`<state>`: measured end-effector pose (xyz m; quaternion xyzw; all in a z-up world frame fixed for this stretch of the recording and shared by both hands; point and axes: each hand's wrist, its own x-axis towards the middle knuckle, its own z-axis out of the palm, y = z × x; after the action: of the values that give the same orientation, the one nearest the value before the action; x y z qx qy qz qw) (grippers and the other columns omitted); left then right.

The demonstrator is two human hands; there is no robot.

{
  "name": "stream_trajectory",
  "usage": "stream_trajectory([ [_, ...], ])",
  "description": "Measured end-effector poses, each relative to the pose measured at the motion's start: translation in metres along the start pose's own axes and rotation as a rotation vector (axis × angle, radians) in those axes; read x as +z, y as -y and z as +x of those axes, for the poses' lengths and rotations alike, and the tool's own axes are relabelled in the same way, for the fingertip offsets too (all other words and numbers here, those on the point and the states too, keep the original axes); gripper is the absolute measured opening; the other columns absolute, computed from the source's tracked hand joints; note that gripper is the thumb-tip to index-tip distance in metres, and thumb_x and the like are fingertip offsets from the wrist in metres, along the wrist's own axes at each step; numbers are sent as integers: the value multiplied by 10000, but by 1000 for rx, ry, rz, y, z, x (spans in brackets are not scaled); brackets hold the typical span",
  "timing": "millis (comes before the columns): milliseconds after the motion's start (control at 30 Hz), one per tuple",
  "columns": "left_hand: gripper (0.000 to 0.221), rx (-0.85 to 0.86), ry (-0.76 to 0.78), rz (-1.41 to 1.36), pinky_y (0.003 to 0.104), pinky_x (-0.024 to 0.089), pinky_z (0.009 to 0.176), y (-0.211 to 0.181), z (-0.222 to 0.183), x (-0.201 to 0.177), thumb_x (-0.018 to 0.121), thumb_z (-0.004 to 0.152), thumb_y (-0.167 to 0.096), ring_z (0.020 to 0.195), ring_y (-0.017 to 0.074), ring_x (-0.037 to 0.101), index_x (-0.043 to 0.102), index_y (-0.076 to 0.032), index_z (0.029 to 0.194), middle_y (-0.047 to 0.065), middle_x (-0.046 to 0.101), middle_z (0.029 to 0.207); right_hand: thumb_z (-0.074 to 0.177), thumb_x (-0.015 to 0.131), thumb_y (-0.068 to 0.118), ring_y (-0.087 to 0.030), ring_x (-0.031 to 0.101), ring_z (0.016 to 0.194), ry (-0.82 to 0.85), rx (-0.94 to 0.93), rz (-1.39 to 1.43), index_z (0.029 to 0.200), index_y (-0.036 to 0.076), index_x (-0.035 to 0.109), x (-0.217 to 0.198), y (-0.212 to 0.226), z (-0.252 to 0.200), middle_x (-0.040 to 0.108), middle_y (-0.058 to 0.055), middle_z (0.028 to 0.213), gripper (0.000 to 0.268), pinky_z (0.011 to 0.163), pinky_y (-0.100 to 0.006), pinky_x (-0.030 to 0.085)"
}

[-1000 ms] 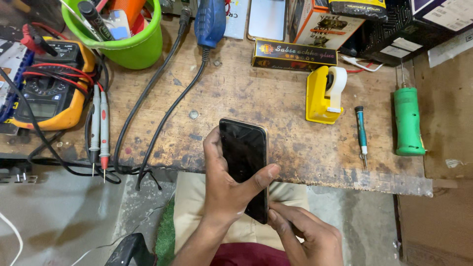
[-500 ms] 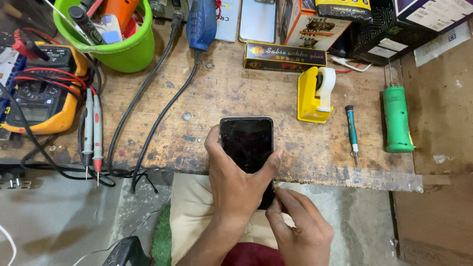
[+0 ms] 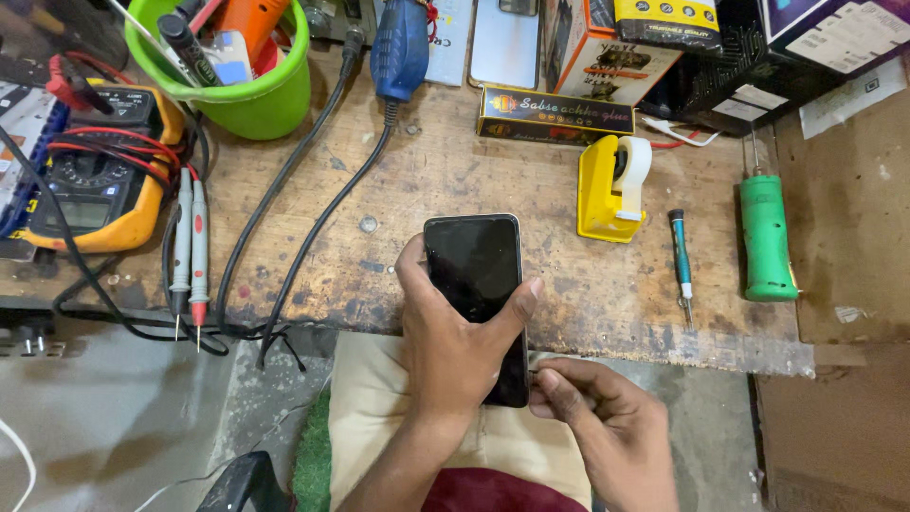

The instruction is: The person removes the back cover of a smartphone and uses a screwdriver to unscrew and remove internal components. The back cover is placed on the table, and the phone is held and manipulated throughout the process.

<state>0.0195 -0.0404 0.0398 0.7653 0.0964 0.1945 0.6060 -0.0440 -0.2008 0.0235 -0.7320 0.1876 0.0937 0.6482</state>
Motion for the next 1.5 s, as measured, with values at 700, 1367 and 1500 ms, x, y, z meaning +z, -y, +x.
stream_trajectory([
  [700,956,-86,52,-53,406,560,889,-5,5,-6,897,736,-416,1017,264,683,372,50,1384,191,635,1165,836,766,50,-165,750,789,-15,15,-116,1135,-62,770,1,6,-3,819,-163,869,319,742,-314,614],
  [1367,691,-416,-77,-868,299,538,894,15,22,-16,875,739,-150,964,140,633,465,-25,1282,79,645,1100,949,786,134,-130,684,617,-179,-596,-318,1233,-55,626,86,197,181,750,-113,805,377,561,-281,565],
  [1500,756,-476,-50,-849,308,561,880,13,23,-21,872,722,-205,960,148,651,439,-29,1315,81,643,1085,1037,673,114,-139,732,816,-101,-782,-212,1288,-49,672,62,176,106,772,-129,1041,299,705,-266,627],
])
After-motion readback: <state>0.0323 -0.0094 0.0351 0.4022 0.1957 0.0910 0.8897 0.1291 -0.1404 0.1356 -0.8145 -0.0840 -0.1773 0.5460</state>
